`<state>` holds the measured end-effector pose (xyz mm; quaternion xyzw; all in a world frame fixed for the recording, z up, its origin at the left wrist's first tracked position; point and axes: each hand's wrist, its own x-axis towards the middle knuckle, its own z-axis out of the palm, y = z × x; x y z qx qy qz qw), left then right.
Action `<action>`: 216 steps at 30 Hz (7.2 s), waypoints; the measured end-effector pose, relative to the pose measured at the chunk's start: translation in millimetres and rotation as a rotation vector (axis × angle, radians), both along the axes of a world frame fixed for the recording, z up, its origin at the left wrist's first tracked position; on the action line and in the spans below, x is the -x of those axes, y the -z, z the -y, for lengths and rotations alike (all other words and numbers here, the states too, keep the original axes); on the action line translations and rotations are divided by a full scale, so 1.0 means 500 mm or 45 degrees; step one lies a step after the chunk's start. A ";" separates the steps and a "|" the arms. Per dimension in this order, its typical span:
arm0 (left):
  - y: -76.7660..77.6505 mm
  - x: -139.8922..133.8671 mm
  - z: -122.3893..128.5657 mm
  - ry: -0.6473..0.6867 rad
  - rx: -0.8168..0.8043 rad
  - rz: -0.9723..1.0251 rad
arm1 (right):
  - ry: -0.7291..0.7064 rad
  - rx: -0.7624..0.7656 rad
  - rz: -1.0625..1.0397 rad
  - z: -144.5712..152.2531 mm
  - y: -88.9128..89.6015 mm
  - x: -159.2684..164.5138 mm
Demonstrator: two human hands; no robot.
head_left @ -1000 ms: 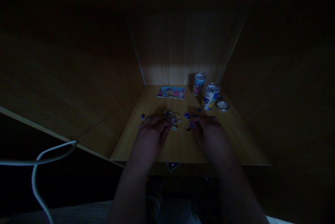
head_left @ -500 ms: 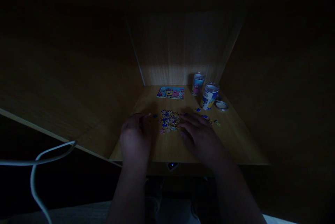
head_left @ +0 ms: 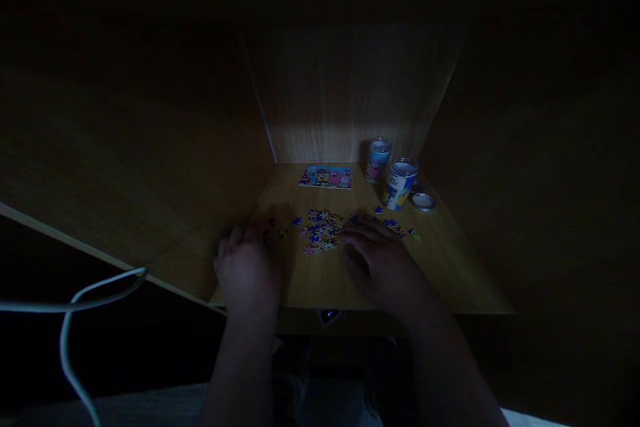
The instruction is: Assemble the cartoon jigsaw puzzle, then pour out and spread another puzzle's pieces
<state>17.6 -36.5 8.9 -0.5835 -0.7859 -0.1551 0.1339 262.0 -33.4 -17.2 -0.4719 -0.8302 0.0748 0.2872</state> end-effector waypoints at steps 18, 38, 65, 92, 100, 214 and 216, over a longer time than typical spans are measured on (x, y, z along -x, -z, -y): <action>0.025 -0.002 -0.016 0.707 -0.173 0.287 | 0.059 -0.012 0.007 -0.004 0.002 0.002; 0.025 -0.009 -0.015 1.018 -0.085 0.344 | 0.179 -0.042 -0.048 -0.008 0.005 0.001; 0.022 -0.006 -0.016 0.822 -0.134 0.401 | 0.054 -0.042 -0.007 -0.002 -0.004 0.002; 0.014 -0.014 -0.012 1.052 -0.034 0.307 | -0.060 0.014 0.073 0.006 0.001 -0.001; 0.017 -0.013 -0.013 1.077 -0.026 0.310 | -0.082 0.044 0.071 0.002 0.000 -0.001; 0.041 -0.002 -0.023 0.249 -0.176 0.065 | 0.890 -0.067 0.074 -0.001 0.021 -0.009; 0.037 -0.002 -0.022 0.257 -0.157 0.076 | 0.901 -0.033 0.077 -0.001 0.019 -0.008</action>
